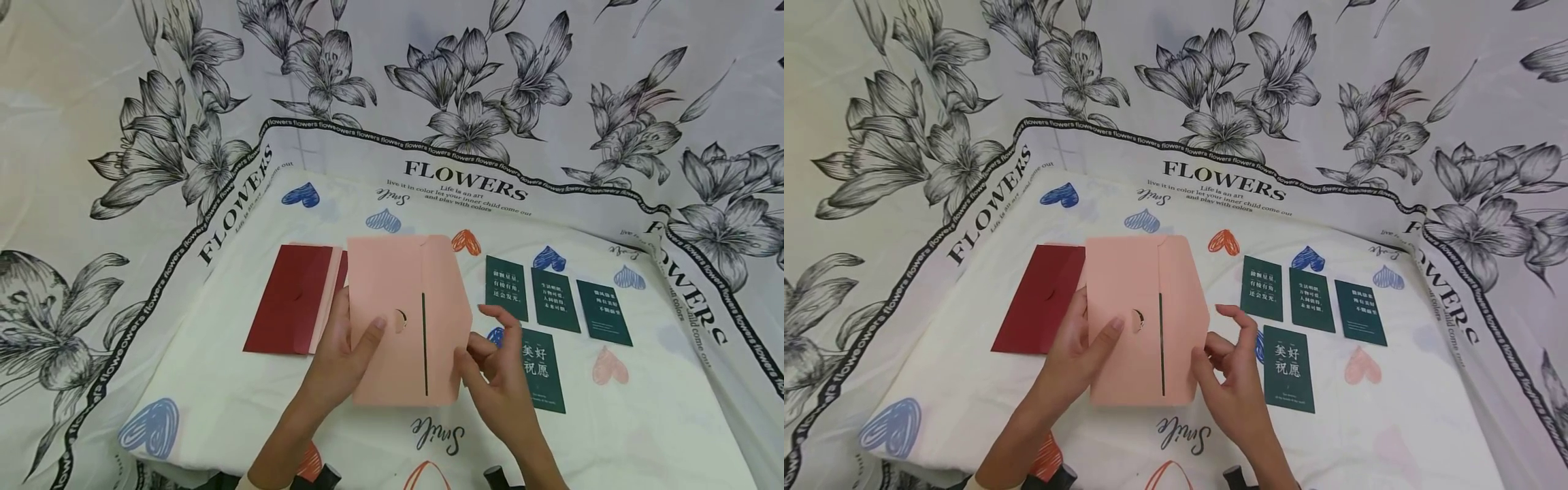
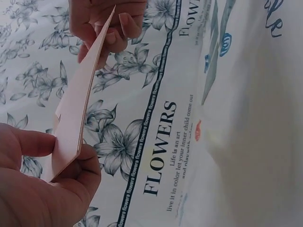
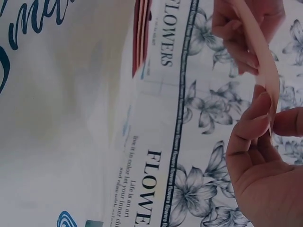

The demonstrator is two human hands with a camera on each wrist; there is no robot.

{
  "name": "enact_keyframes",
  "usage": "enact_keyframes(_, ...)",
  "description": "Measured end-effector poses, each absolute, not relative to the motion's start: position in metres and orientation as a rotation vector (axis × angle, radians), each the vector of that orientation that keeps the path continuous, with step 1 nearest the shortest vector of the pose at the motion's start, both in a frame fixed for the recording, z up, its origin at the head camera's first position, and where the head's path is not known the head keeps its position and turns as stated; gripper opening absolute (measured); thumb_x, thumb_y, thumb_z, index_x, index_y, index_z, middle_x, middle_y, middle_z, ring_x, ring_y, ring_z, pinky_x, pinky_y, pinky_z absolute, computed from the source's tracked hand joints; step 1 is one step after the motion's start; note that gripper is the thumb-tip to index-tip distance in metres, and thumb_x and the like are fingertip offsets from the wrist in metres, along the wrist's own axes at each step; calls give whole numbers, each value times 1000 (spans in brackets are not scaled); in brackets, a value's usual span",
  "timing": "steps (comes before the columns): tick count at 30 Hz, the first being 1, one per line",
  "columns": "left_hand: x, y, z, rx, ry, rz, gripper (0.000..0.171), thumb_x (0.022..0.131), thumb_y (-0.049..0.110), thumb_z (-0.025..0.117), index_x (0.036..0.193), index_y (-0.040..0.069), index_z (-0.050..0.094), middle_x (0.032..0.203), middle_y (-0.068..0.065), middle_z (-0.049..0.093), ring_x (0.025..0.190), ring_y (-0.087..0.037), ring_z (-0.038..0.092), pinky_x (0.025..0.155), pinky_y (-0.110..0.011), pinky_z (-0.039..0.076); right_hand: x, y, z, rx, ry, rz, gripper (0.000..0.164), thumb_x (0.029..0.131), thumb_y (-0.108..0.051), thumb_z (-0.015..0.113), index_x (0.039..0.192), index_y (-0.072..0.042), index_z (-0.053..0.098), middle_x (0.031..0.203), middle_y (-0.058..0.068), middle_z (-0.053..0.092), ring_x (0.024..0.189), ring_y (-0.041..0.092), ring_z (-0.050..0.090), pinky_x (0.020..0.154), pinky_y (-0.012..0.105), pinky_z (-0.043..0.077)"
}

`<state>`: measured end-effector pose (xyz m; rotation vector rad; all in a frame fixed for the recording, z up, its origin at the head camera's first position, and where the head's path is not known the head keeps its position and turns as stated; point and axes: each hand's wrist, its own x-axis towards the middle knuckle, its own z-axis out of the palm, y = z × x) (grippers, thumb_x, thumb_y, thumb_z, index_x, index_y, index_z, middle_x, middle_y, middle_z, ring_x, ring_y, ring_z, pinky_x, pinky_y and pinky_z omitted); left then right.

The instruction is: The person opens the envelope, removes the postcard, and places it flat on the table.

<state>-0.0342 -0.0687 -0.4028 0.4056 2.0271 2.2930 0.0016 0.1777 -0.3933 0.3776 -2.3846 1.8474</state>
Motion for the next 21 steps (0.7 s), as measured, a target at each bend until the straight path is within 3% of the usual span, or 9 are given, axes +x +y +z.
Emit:
enact_keyframes(3, -33, -68, -402, 431, 2013, 2304, 60, 109, 14, 61, 159, 21, 28, 146, -7, 43, 139, -26, 43, 105, -39, 49, 1, 175, -393, 363, -2378, 1788, 47, 105, 3, 59, 145, -8, 36, 122, 7, 72, 100, 24, 69, 86, 29, 59)
enact_keyframes(8, -28, -61, -402, 471, 1991, 2299, 59, 109, 15, 59, 158, 21, 28, 141, -8, 48, 130, -29, 53, 98, -40, 55, -1, 168, -396, 306, -2447, 1574, 19, 106, -9, 65, 122, -18, 68, 131, -2, 62, 111, 19, 58, 82, 26, 56)
enact_keyframes(16, -23, -48, -403, 499, 1995, 2260, 58, 110, 21, 59, 158, 29, 28, 140, -4, 51, 128, -25, 54, 101, -44, 52, -1, 163, -392, 171, -2498, 1485, 6, 100, -15, 75, 105, -20, 74, 134, -4, 59, 126, 15, 50, 100, 38, 48)
enact_keyframes(21, -24, -46, -406, 505, 2053, 2222, 57, 110, 22, 60, 157, 29, 29, 141, -2, 52, 131, -22, 54, 107, -46, 47, -1, 161, -395, 101, -2524, 1461, 1, 100, -18, 76, 100, -17, 75, 128, -4, 61, 120, 14, 48, 92, 42, 49)
